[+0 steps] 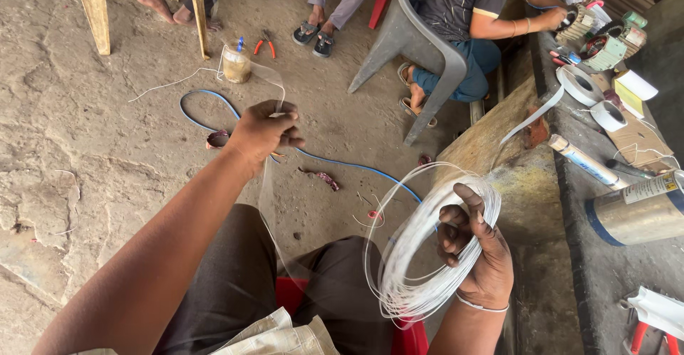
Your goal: The person holds a coil of white wire and repeatedly pulls and releases a length of it with both hands. The person then gathers the wire back into a coil and continues to handle it without using any tools.
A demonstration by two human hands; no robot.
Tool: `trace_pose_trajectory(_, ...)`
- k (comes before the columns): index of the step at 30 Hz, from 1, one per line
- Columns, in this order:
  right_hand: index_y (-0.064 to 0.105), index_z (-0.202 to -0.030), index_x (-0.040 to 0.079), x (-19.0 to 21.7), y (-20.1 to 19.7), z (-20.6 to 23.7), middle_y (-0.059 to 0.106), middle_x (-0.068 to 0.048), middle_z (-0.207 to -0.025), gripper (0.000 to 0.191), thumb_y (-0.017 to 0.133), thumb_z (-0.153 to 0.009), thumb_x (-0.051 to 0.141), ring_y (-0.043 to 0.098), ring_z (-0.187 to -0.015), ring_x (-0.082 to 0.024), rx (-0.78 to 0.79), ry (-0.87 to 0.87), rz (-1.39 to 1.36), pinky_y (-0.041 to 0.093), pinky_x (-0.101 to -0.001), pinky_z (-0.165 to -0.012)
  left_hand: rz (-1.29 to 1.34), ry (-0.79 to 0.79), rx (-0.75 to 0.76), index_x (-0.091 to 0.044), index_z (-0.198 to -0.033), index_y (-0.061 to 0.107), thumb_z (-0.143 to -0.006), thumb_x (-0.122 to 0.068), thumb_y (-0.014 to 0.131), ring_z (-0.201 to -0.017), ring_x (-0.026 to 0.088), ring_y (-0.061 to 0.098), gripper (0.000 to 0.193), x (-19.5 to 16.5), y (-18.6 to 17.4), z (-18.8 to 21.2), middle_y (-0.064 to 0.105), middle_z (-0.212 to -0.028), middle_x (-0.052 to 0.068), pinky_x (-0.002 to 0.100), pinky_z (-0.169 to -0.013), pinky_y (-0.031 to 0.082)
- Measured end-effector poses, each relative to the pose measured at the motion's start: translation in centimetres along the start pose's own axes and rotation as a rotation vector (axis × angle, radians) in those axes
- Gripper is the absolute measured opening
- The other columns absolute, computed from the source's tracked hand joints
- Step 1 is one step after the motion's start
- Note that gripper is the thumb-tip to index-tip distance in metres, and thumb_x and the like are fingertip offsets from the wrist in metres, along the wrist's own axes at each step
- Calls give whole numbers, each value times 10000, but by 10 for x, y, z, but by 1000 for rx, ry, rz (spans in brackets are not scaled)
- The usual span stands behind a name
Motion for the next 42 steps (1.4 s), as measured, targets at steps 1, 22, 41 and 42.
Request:
trace_pose_trajectory(1,528,-1451,-55,-1,0,-1,679,-225,-1069,550,679,-986,197,640,-704,-200,8,16,-21,492,-245,-465,98,2,-1,-28,-1074,651,-931,-99,686,-724,148,670,163,-3,1,1,646,-857,47,401,-743,666)
trace_pose_trajectory(22,514,-1503,-34,1,-3,3,677,-239,-1087,544,682,-1023,160,672,-749,-241,3,-24,-17,554,-299,-549,368,83,7,-96,-1140,658,-889,-107,746,-804,162,698,266,-22,0,7,635,-864,13,407,-893,636)
trace_pose_trajectory(41,448,-1543,-50,0,3,3,694,-260,-1123,607,682,-1038,193,723,-803,-294,18,-5,54,595,-316,-573,477,258,321,-93,-1260,590,-1007,-120,696,-894,132,699,275,-70,44,35,664,-886,-6,456,-1032,607)
trace_pose_trajectory(42,447,-1539,-52,1,5,3,697,-262,-1118,606,678,-1036,194,723,-795,-295,14,-14,56,602,-321,-577,451,257,304,-84,-1252,588,-1006,-118,697,-894,137,700,272,-68,43,33,664,-881,5,453,-1036,607)
Point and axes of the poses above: each hand's wrist, its own z-axis away from the middle knuckle, its own y-axis out of the palm, x = y × z, the point moved 9 cm from there along -z, towards the middle knuckle
